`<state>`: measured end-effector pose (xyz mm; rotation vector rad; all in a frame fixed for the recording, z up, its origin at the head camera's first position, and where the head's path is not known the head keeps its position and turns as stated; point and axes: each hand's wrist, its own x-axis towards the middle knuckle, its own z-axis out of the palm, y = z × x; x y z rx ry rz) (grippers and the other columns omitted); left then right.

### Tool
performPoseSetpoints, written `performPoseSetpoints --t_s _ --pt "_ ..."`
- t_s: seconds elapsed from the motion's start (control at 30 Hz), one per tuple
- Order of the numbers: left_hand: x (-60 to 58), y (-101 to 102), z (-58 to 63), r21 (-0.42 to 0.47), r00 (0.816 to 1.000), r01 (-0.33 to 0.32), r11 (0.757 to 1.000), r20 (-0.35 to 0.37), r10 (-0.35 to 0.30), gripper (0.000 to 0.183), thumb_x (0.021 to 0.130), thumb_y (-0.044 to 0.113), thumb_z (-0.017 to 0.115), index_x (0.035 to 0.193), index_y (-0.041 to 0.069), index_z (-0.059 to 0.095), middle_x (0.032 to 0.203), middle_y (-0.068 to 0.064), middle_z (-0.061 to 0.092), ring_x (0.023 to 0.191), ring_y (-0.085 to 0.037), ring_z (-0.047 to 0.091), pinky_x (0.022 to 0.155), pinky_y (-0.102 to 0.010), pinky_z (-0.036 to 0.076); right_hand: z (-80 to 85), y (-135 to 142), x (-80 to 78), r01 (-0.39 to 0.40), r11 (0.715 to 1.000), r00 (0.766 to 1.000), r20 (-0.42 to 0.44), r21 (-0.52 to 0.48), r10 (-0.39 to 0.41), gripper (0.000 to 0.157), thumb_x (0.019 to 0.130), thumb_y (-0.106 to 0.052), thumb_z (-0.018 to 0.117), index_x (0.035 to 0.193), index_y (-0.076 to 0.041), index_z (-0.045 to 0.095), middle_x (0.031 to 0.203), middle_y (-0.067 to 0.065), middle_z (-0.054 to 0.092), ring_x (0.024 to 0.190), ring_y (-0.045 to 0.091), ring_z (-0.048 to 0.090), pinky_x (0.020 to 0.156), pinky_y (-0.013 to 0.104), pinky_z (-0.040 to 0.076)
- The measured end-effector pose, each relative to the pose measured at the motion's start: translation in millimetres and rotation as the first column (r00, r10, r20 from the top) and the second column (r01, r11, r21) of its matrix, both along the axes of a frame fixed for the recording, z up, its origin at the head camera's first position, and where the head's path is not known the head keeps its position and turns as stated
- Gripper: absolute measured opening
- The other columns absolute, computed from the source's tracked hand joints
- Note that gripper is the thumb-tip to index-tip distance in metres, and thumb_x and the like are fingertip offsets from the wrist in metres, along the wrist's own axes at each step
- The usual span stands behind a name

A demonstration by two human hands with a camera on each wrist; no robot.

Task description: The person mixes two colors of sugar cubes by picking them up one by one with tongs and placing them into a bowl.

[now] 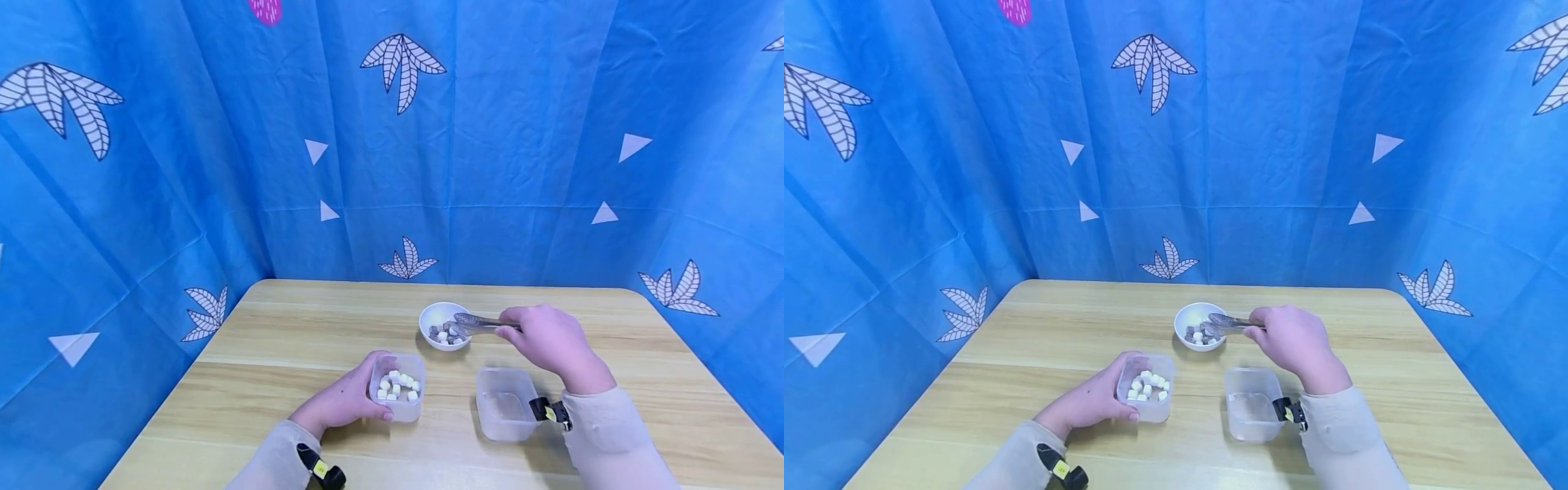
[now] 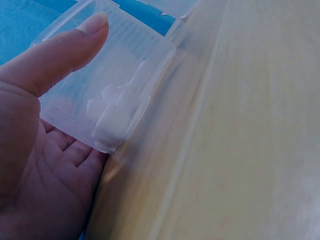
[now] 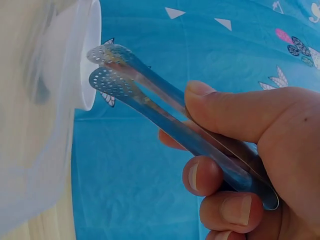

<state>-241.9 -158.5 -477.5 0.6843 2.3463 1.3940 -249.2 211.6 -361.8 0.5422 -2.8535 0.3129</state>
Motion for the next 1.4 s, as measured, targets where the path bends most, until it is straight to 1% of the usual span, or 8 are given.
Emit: performPoseSetpoints --t_s 0.17,0.37,0.67,0.73,0.87,1.0,1.23,1.4 --pt "2.1 0.4 0.8 -0.005 1.0 -0.006 1.0 0.006 0.006 0.09 0.075 0.031 0.089 0.147 0.027 0.035 0.143 0.001 0.048 0.128 -0.021 0.048 0.112 -0.05 0.031 4.4 -4.8 3.8 -0.013 1.0 1.0 -0.007 -0.013 0.013 0.016 0.095 -0.038 0.069 0.105 -0.028 0.076 0.088 -0.01 0.07 0.079 0.018 0.066 0.06 0.045 0.051" --pt "3.2 0.7 0.3 -0.005 1.0 -0.008 1.0 0.007 0.008 0.089 0.075 0.031 0.089 0.146 0.029 0.036 0.141 0.003 0.049 0.128 -0.02 0.048 0.111 -0.049 0.032 8.2 -18.6 12.1 -0.09 0.994 0.994 -0.061 -0.056 0.087 0.015 0.094 -0.037 0.071 0.103 -0.026 0.076 0.069 -0.017 0.055 0.059 0.009 0.048 0.051 0.032 0.039" --pt "3.9 0.8 1.4 -0.005 1.0 -0.003 1.0 -0.013 0.003 0.088 0.075 0.031 0.09 0.145 0.029 0.036 0.141 0.004 0.05 0.127 -0.018 0.049 0.111 -0.049 0.033 11.9 -42.7 26.6 -0.217 0.974 0.97 -0.124 -0.07 0.208 0.018 0.093 -0.036 0.073 0.106 -0.024 0.077 0.064 -0.02 0.046 0.056 0.002 0.041 0.05 0.026 0.036" --pt "3.9 1.0 1.3 -0.001 1.0 0.002 1.0 -0.017 -0.002 0.089 0.075 0.03 0.09 0.146 0.028 0.036 0.141 0.003 0.05 0.127 -0.019 0.049 0.111 -0.05 0.033 11.6 -47.6 29.6 -0.244 0.969 0.962 -0.139 -0.048 0.235 0.018 0.092 -0.037 0.073 0.105 -0.024 0.077 0.066 -0.021 0.049 0.056 0.001 0.041 0.049 0.025 0.036" --pt "3.5 1.4 0.9 -0.007 1.0 0.0 1.0 -0.013 -0.001 0.09 0.075 0.032 0.09 0.147 0.03 0.035 0.142 0.003 0.049 0.128 -0.02 0.049 0.111 -0.051 0.031 7.8 -58.1 33.8 -0.281 0.96 0.948 -0.158 0.004 0.278 0.02 0.091 -0.039 0.074 0.104 -0.025 0.077 0.076 -0.017 0.064 0.058 0.0 0.048 0.046 0.024 0.037" --pt "2.6 0.7 0.3 -0.018 1.0 -0.008 1.0 -0.016 0.007 0.091 0.074 0.035 0.09 0.146 0.031 0.035 0.145 0.003 0.048 0.129 -0.019 0.048 0.112 -0.051 0.03 1.7 -69.0 36.1 -0.292 0.955 0.939 -0.175 0.048 0.295 0.017 0.088 -0.037 0.078 0.099 -0.024 0.076 0.082 -0.014 0.069 0.06 0.002 0.052 0.045 0.026 0.038" --pt "1.6 0.2 0.1 -0.003 1.0 0.007 1.0 -0.017 -0.007 0.089 0.075 0.034 0.09 0.145 0.033 0.035 0.144 0.006 0.049 0.131 -0.019 0.047 0.112 -0.053 0.029 -7.2 -86.6 40.5 -0.245 0.966 0.953 -0.164 0.087 0.256 0.02 0.084 -0.039 0.081 0.1 -0.028 0.078 0.087 -0.012 0.073 0.062 0.009 0.061 0.043 0.028 0.036" --pt "0.9 0.2 0.2 0.013 1.0 0.018 1.0 -0.018 -0.017 0.09 0.075 0.035 0.09 0.146 0.033 0.035 0.145 0.007 0.048 0.133 -0.018 0.046 0.114 -0.053 0.028 -13.3 -94.8 41.1 -0.224 0.967 0.959 -0.152 0.118 0.24 0.021 0.084 -0.039 0.081 0.101 -0.028 0.078 0.088 -0.011 0.071 0.06 0.01 0.058 0.043 0.029 0.035"
